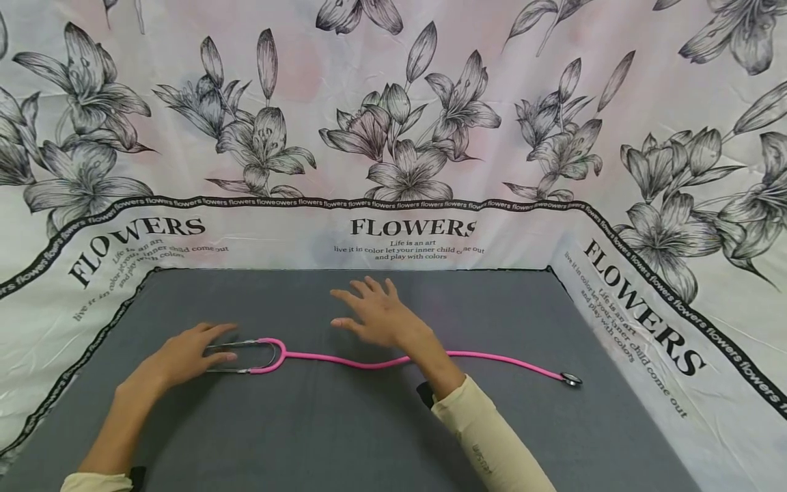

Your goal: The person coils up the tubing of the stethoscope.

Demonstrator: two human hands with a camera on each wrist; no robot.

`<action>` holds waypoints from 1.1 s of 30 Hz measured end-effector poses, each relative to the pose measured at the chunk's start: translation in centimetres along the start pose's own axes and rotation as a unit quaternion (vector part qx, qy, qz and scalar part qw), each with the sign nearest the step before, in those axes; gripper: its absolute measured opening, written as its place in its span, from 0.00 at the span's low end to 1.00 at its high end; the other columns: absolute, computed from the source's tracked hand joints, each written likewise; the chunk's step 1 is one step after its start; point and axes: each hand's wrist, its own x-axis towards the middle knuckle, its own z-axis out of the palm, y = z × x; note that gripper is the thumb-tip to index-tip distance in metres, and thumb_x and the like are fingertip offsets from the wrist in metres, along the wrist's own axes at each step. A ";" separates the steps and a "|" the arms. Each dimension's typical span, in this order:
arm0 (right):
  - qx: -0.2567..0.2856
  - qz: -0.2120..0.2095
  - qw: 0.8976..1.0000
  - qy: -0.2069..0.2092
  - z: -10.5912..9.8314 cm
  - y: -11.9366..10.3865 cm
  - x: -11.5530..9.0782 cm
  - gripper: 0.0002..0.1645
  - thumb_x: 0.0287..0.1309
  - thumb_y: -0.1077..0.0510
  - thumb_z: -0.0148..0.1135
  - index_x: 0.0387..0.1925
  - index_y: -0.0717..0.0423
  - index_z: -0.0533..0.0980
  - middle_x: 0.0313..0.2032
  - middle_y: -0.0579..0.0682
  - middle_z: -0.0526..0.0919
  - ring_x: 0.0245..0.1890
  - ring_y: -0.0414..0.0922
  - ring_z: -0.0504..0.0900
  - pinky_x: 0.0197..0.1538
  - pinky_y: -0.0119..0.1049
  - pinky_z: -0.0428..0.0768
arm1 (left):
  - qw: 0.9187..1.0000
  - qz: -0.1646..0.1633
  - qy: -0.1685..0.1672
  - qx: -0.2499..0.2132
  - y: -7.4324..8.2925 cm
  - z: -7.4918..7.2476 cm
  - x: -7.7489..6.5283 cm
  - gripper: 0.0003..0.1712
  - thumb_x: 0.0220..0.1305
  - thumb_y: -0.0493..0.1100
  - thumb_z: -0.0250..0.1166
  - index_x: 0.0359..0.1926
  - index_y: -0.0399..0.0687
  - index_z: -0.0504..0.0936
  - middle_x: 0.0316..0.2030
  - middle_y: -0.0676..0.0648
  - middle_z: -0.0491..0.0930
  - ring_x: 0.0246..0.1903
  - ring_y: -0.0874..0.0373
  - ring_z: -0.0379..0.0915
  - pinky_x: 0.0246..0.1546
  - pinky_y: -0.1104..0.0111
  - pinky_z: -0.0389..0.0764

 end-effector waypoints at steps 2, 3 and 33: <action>-0.013 -0.005 1.000 -0.010 0.5 -0.6 0.3 0.38 0.77 0.30 0.44 0.81 0.32 0.58 0.81 0.53 0.61 0.84 0.58 0.53 0.81 0.68 0.48 | 1.000 0.001 -0.001 0.006 -0.3 0.0 -0.2 0.38 0.63 0.55 0.74 0.68 0.39 0.76 0.59 0.25 0.77 0.57 0.25 0.77 0.50 0.33 0.78; -0.018 -0.009 1.000 -0.015 0.8 -0.9 0.5 0.38 0.77 0.29 0.44 0.81 0.32 0.58 0.81 0.53 0.61 0.84 0.57 0.53 0.81 0.68 0.48 | 1.000 0.001 -0.002 0.009 -0.5 0.0 -0.3 0.39 0.62 0.55 0.74 0.68 0.39 0.76 0.59 0.25 0.78 0.57 0.25 0.77 0.50 0.33 0.78; -0.201 -0.048 0.978 -0.038 7.2 -4.4 1.4 0.13 0.76 0.55 0.57 0.55 0.51 0.79 0.63 0.50 0.80 0.66 0.48 0.79 0.68 0.47 0.78 | 0.999 0.018 0.003 0.033 -0.8 1.5 0.0 0.14 0.59 0.39 0.75 0.44 0.46 0.82 0.44 0.43 0.82 0.41 0.47 0.81 0.39 0.47 0.81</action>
